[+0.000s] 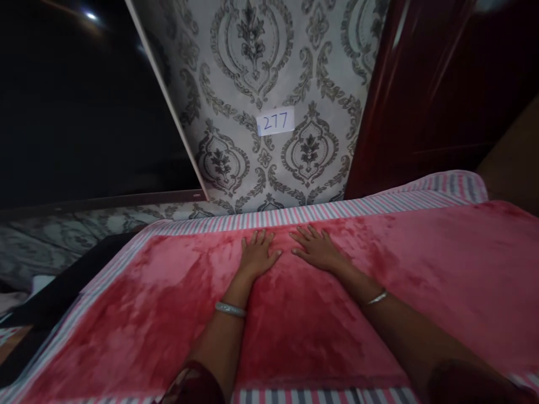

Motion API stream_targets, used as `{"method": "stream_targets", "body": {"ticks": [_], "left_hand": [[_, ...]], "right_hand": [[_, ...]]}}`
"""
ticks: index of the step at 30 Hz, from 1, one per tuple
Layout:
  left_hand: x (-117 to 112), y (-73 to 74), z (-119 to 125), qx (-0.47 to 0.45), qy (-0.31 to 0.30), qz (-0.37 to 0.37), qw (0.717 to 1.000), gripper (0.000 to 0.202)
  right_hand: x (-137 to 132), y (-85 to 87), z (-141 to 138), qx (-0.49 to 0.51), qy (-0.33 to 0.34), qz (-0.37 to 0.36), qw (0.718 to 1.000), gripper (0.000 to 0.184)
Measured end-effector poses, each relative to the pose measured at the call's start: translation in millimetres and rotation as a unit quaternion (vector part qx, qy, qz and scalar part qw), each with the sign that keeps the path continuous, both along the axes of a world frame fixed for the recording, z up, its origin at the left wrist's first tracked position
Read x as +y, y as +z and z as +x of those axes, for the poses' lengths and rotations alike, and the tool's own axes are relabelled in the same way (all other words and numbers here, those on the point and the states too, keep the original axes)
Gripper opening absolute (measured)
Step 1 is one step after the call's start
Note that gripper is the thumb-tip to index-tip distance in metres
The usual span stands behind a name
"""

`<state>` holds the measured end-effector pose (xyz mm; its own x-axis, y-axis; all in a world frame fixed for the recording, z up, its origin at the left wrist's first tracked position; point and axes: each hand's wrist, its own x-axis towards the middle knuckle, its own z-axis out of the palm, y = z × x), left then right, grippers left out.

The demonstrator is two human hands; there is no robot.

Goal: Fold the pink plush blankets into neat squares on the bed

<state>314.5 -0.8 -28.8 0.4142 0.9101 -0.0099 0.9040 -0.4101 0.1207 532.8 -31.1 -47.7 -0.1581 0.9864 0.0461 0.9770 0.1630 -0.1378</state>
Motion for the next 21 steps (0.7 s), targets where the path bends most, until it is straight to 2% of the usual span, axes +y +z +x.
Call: {"method": "stream_targets", "body": {"ticks": [2, 5, 8, 10, 13, 15, 18, 21], "left_hand": [[-2.4, 5.4, -2.5, -0.018, 0.015, 0.008, 1.000, 0.072], [-1.5, 19.5, -16.3, -0.013, 0.088, 0.039, 0.995, 0.066], [6.1, 33.5, -47.3, 0.026, 0.171, 0.018, 0.985, 0.062], [12.8, 36.1, -74.0, 0.053, 0.222, 0.002, 0.974, 0.067], [21.2, 26.5, -109.2, 0.074, 0.271, 0.007, 0.960, 0.078], [25.1, 15.5, -122.8, 0.071, 0.275, 0.011, 0.959, 0.082], [27.6, 3.7, -128.2, 0.068, 0.269, 0.022, 0.960, 0.084], [26.2, 2.8, -124.0, 0.070, 0.271, 0.023, 0.960, 0.084]], "right_hand": [[0.4, -1.8, 0.2, 0.001, 0.000, 0.004, 1.000, 0.065], [1.1, -5.3, 0.8, 0.009, 0.003, 0.012, 1.000, 0.065], [2.8, -9.9, 1.7, 0.012, 0.006, 0.016, 1.000, 0.066], [4.2, -12.7, 2.3, 0.011, 0.005, 0.018, 1.000, 0.066], [5.8, -15.1, 2.6, 0.006, 0.002, 0.012, 1.000, 0.067], [5.9, -15.1, 2.3, 0.003, -0.001, 0.008, 1.000, 0.067], [4.8, -13.3, 1.1, -0.002, -0.006, 0.009, 1.000, 0.066], [3.3, -10.8, 0.1, -0.007, -0.006, 0.008, 1.000, 0.066]]}}
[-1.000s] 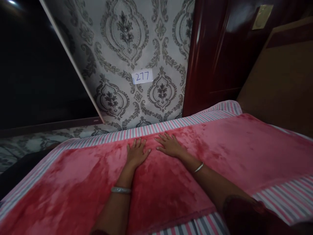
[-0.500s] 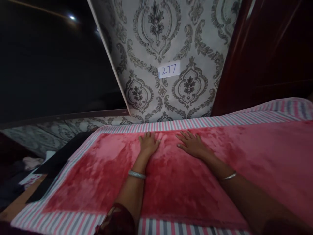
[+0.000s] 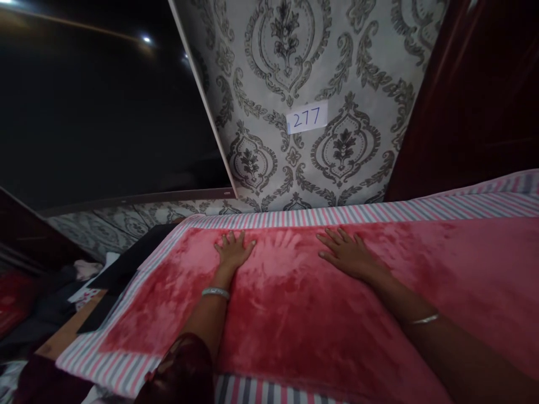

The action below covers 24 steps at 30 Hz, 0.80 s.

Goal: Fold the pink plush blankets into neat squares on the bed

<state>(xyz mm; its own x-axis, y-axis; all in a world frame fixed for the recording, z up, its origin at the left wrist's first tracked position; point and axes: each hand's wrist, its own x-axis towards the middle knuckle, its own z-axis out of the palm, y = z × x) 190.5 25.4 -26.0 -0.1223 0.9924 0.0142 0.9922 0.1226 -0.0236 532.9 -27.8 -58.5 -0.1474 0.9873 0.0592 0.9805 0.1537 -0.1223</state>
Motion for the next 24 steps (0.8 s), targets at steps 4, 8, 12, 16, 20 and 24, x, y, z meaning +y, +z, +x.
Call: {"method": "stream_targets", "body": {"ticks": [4, 8, 12, 16, 20, 24], "left_hand": [[-2.4, 9.4, 3.4, -0.012, 0.009, -0.027, 1.000, 0.084], [4.0, 19.0, -21.0, -0.023, 0.018, -0.018, 0.999, 0.080], [15.7, 21.3, -70.2, 0.003, 0.098, 0.006, 0.995, 0.080], [26.6, 20.6, -100.6, -0.008, 0.111, -0.035, 0.993, 0.081], [35.3, 21.6, -115.8, 0.012, 0.098, -0.045, 0.994, 0.081], [40.2, 18.0, -136.5, -0.001, 0.112, -0.020, 0.994, 0.079]], "right_hand": [[-0.5, -0.2, 0.5, -0.003, 0.001, -0.011, 1.000, 0.065], [1.8, -4.8, 2.2, 0.001, 0.013, 0.006, 1.000, 0.066], [3.4, -8.0, 3.5, -0.001, 0.012, 0.003, 1.000, 0.067], [3.4, -9.7, 5.2, 0.001, 0.014, 0.015, 1.000, 0.067], [4.1, -13.5, 6.9, -0.003, 0.016, 0.031, 0.999, 0.066], [5.0, -18.9, 9.6, -0.006, 0.015, 0.046, 0.999, 0.067]]}}
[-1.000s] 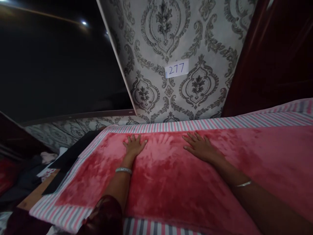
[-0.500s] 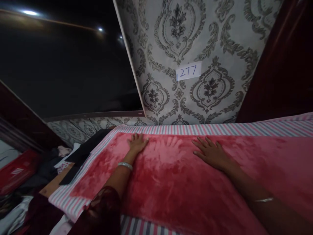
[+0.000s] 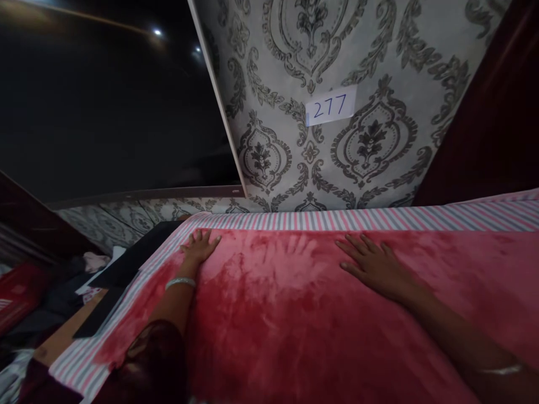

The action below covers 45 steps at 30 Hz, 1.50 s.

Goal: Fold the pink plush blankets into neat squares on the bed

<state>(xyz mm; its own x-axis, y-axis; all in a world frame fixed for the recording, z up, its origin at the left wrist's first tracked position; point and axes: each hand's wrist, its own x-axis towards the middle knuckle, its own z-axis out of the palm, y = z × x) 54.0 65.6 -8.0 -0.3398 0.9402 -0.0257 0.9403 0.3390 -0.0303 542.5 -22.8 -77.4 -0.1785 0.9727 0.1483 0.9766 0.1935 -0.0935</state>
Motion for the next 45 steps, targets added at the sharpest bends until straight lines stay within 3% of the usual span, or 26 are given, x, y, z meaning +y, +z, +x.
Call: {"method": "stream_targets", "body": {"ticks": [7, 12, 14, 17, 19, 22, 25, 27, 29, 31, 33, 35, 40, 45], "left_hand": [[2.8, -7.5, -8.8, -0.011, -0.006, 0.017, 1.000, 0.081], [3.0, -11.3, -7.9, 0.029, -0.012, 0.039, 0.999, 0.078], [0.5, -7.7, -8.8, 0.045, -0.045, 0.034, 0.997, 0.076], [-4.3, 9.3, -0.1, 0.056, -0.083, 0.009, 0.995, 0.070], [-6.8, 25.7, 21.1, 0.063, -0.062, 0.000, 0.996, 0.068], [-10.5, 44.6, 83.7, 0.051, -0.063, 0.003, 0.997, 0.068], [-20.6, 45.7, 173.3, 0.003, -0.218, -0.031, 0.975, 0.059], [-33.1, 38.0, 234.3, -0.020, -0.306, -0.047, 0.951, 0.056], [-48.3, 26.9, 285.7, -0.035, -0.357, -0.043, 0.932, 0.060], [-62.6, 14.1, 321.5, -0.045, -0.376, -0.024, 0.925, 0.064], [-72.8, 0.0, 340.6, -0.046, -0.373, 0.002, 0.927, 0.068], [-77.7, -13.3, 346.7, -0.037, -0.366, 0.021, 0.930, 0.070], [-75.3, -27.6, 343.3, -0.017, -0.370, 0.023, 0.929, 0.072], [-73.1, -25.6, 344.0, -0.007, -0.374, 0.040, 0.926, 0.070]], "right_hand": [[1.3, -5.5, 6.1, 0.000, 0.009, 0.002, 1.000, 0.068], [0.2, 0.6, 2.1, 0.004, 0.001, -0.009, 1.000, 0.068], [-0.5, 5.7, -0.8, 0.010, -0.002, -0.017, 1.000, 0.067], [-2.2, 14.3, -4.9, 0.023, -0.004, -0.034, 0.999, 0.066], [-4.2, 18.7, -7.8, 0.036, -0.008, -0.042, 0.998, 0.066], [-5.9, 21.3, -11.4, 0.072, -0.007, -0.031, 0.997, 0.065], [-1.1, 21.7, -10.5, 0.175, -0.001, 0.017, 0.984, 0.057], [6.3, 22.7, -5.4, 0.308, -0.026, 0.097, 0.946, 0.054], [14.9, 24.5, 2.3, 0.431, -0.068, 0.204, 0.876, 0.059], [22.0, 25.9, 10.1, 0.492, -0.105, 0.285, 0.816, 0.061], [25.9, 26.3, 15.3, 0.508, -0.124, 0.312, 0.793, 0.061], [26.0, 26.2, 16.7, 0.506, -0.130, 0.300, 0.798, 0.061], [16.8, 33.6, 9.4, 0.421, -0.143, 0.190, 0.875, 0.064], [9.5, 61.1, 20.8, 0.351, -0.123, 0.172, 0.912, 0.062]]}}
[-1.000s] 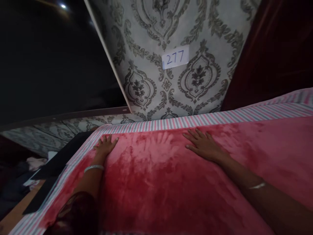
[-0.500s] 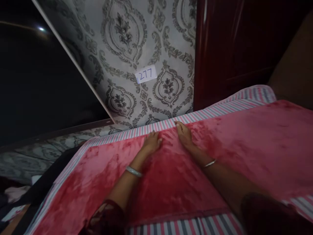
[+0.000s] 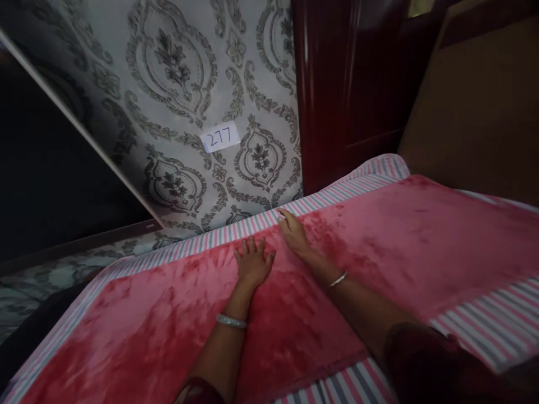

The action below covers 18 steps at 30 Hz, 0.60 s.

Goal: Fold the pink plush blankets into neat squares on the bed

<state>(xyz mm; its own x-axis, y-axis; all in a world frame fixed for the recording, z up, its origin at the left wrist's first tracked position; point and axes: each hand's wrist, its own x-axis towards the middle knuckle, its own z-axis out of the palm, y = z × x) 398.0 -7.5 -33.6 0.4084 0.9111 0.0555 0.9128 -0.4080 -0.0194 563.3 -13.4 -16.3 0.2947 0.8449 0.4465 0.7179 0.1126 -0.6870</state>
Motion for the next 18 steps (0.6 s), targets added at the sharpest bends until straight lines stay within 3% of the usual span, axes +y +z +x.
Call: {"method": "stream_targets", "body": {"ticks": [4, 8, 12, 18], "left_hand": [[1.6, 0.0, 0.8, 0.008, 0.000, 0.013, 1.000, 0.070], [3.6, 1.8, 1.8, 0.012, 0.001, 0.005, 1.000, 0.070], [4.4, 5.0, 3.5, 0.022, 0.010, -0.007, 1.000, 0.069], [5.7, 8.3, 4.4, 0.042, 0.017, -0.005, 0.999, 0.068]], "right_hand": [[-15.8, 14.2, 45.3, -0.122, 0.003, -0.115, 0.986, 0.059], [-39.0, -1.1, 88.7, -0.234, -0.027, -0.255, 0.938, 0.062], [-46.4, -20.5, 101.7, -0.264, -0.001, -0.277, 0.924, 0.066], [-43.8, -18.3, 101.9, -0.236, 0.007, -0.267, 0.934, 0.068]]}}
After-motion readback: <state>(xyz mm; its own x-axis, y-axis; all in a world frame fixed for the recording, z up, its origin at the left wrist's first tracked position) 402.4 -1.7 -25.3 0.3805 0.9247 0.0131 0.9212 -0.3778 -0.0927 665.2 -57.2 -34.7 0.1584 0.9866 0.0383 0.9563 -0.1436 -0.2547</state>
